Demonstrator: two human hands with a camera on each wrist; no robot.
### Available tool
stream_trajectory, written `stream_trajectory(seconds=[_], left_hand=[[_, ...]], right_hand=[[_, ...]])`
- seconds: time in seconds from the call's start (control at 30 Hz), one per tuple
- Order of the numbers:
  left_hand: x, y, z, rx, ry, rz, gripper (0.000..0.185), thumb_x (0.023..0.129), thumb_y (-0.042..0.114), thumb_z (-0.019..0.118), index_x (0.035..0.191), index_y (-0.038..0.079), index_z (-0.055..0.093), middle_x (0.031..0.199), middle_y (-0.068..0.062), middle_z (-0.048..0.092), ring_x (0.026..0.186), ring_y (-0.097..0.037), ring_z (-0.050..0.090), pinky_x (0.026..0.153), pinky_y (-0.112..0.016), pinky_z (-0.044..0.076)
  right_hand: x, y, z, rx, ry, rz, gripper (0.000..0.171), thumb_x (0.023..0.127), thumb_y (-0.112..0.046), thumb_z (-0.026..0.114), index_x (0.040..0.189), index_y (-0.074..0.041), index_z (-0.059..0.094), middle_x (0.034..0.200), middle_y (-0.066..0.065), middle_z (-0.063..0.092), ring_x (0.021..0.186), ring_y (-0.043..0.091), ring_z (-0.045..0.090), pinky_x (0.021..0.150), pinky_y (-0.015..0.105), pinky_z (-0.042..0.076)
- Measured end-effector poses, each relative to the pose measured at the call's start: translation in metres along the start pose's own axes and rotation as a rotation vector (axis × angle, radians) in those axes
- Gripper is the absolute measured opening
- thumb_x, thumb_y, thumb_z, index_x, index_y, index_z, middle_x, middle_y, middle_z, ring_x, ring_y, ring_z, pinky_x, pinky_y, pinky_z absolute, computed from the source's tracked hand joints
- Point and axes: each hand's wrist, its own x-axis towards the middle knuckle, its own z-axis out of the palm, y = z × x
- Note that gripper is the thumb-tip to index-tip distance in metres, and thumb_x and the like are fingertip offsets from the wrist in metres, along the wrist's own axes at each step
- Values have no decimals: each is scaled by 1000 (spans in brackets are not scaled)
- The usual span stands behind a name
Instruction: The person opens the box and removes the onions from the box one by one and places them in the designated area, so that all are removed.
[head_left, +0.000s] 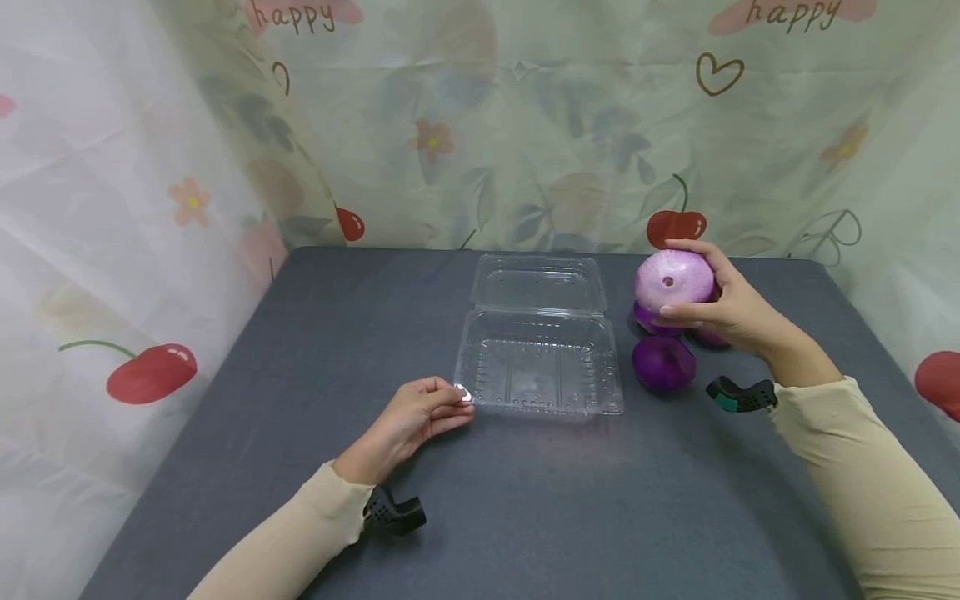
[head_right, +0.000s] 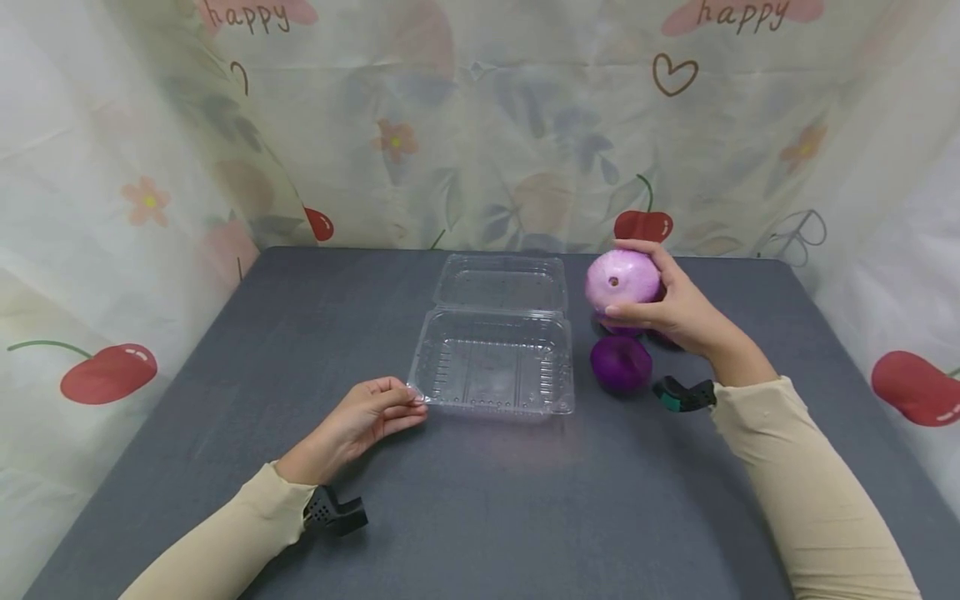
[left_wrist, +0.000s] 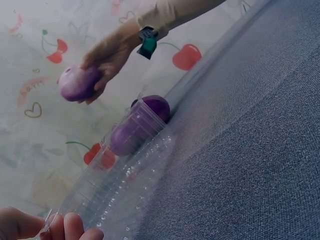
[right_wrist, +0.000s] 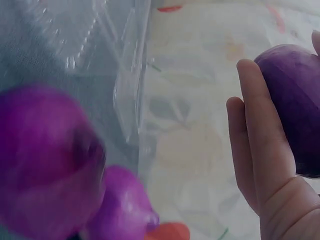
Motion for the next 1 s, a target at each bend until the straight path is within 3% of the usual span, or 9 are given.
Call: stream_trajectory(seconds=[0.17,0.3,0.4,0.6,0.83,1.0], left_hand=[[-1,2,0,5,6,-5,4,93,-5,57,90,-5,59,80,-9,68,79,-19,70,82,-36,60],[-1,2,0,11,11,-10,7,93,-4,57,87,-3,60,81,-10,68,79,-19,70,82,-36,60],[-1,2,0,17,8,-10,4,93,-4,57,89,-4,59,81,-9,68,80,-18,70,83,-36,60],[-1,1,-1,4,6,-9,4,93,-4,57,89,-5,59,80,-9,68,79,-18,70,82,-36,60],[-1,1,0,10,9,-10,4,93,-4,57,90,-5,59,81,-10,69,79,-18,70,83,-36,60],[-2,1,0,22,5,-8,2,93,-4,57,92,-6,58,81,-9,68,80,-18,70,83,-36,60]], right_hand=[[-16,2,-16,132,-33,-50,71,89,21,47,147,-18,29,135,10,26,111,21,56,81,42,60],[-26,3,-26,275,-99,-53,43,105,-7,27,146,-18,32,138,6,27,114,21,56,86,44,58],[-32,5,-31,331,-109,-41,41,108,-20,19,146,-18,34,141,3,28,116,20,57,88,44,58],[-45,11,-37,324,-38,-33,39,107,-12,24,145,-15,34,139,3,27,114,18,57,84,42,60],[-61,24,-47,376,21,-68,36,103,-4,27,132,-8,48,133,3,46,112,15,57,84,34,59],[-71,29,-49,364,26,-115,36,102,0,31,134,-8,45,137,4,39,115,16,54,87,31,58]])
